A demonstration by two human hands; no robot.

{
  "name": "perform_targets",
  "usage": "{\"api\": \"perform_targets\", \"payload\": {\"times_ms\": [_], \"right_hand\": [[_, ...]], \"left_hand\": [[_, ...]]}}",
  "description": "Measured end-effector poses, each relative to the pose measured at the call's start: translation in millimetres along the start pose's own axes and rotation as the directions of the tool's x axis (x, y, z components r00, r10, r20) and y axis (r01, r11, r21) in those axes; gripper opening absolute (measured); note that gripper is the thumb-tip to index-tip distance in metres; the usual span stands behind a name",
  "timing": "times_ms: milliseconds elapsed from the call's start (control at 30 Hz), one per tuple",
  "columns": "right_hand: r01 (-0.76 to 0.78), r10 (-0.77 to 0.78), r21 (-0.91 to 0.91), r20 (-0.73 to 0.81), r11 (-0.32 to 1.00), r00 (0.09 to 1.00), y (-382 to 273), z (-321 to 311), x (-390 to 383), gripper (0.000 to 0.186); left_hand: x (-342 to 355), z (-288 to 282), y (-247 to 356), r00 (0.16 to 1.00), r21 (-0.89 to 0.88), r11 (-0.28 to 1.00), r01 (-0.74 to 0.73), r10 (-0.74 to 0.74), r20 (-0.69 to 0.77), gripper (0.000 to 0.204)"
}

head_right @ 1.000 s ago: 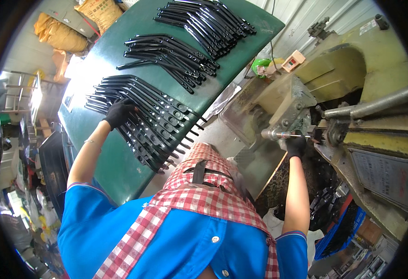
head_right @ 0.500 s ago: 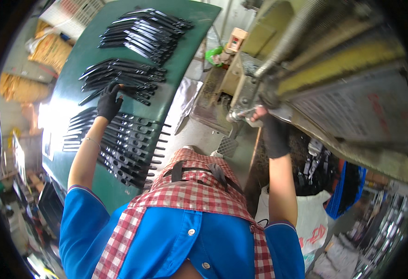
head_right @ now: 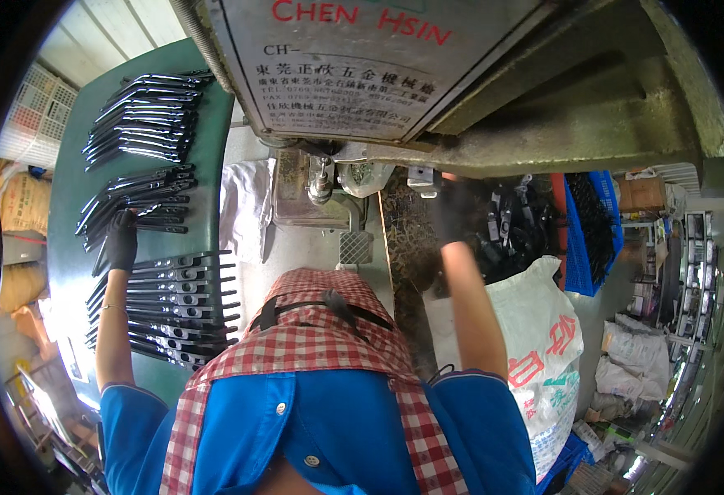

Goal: The person repeatedly picks up black metal rods from a green table, grinds them against a bench grinder, and places them into a blue basket. The process is continuous and repetitive throughout the clip.

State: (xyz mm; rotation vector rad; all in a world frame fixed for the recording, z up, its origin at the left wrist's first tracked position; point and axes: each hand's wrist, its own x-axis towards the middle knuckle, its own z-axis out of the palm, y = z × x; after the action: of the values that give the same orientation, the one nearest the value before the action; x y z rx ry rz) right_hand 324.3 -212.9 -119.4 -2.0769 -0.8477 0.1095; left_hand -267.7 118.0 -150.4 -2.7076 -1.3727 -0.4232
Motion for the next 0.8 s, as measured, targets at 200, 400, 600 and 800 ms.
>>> {"api": "perform_targets", "payload": {"times_ms": [200, 400, 600, 800], "right_hand": [[-0.353, 0.339, -0.731, -0.176, 0.584, 0.924, 156.1, -95.6, 19.9, 0.039], [-0.402, 0.269, -0.518, -0.314, 0.755, 0.910, 174.4, -123.4, 11.5, 0.051], [0.215, -0.196, -0.101, 0.172, 0.971, 0.965, 45.6, -78.7, 0.1, 0.038], [0.445, -0.350, -0.017, 0.590, 0.895, 0.727, -145.1, -35.9, -38.9, 0.030]], "left_hand": [[23.0, -49.4, 44.4, 0.983, -0.010, 0.983, -0.184, 0.183, -0.029, 0.044], [46.7, -87.6, 128.9, 0.936, -0.187, 0.920, -0.344, 0.351, 0.007, 0.039], [54.4, -103.4, 203.3, 0.893, -0.363, 0.869, -0.336, 0.416, 0.169, 0.027], [64.6, -117.9, 251.1, 0.837, -0.441, 0.790, -0.425, 0.529, 0.141, 0.038]]}}
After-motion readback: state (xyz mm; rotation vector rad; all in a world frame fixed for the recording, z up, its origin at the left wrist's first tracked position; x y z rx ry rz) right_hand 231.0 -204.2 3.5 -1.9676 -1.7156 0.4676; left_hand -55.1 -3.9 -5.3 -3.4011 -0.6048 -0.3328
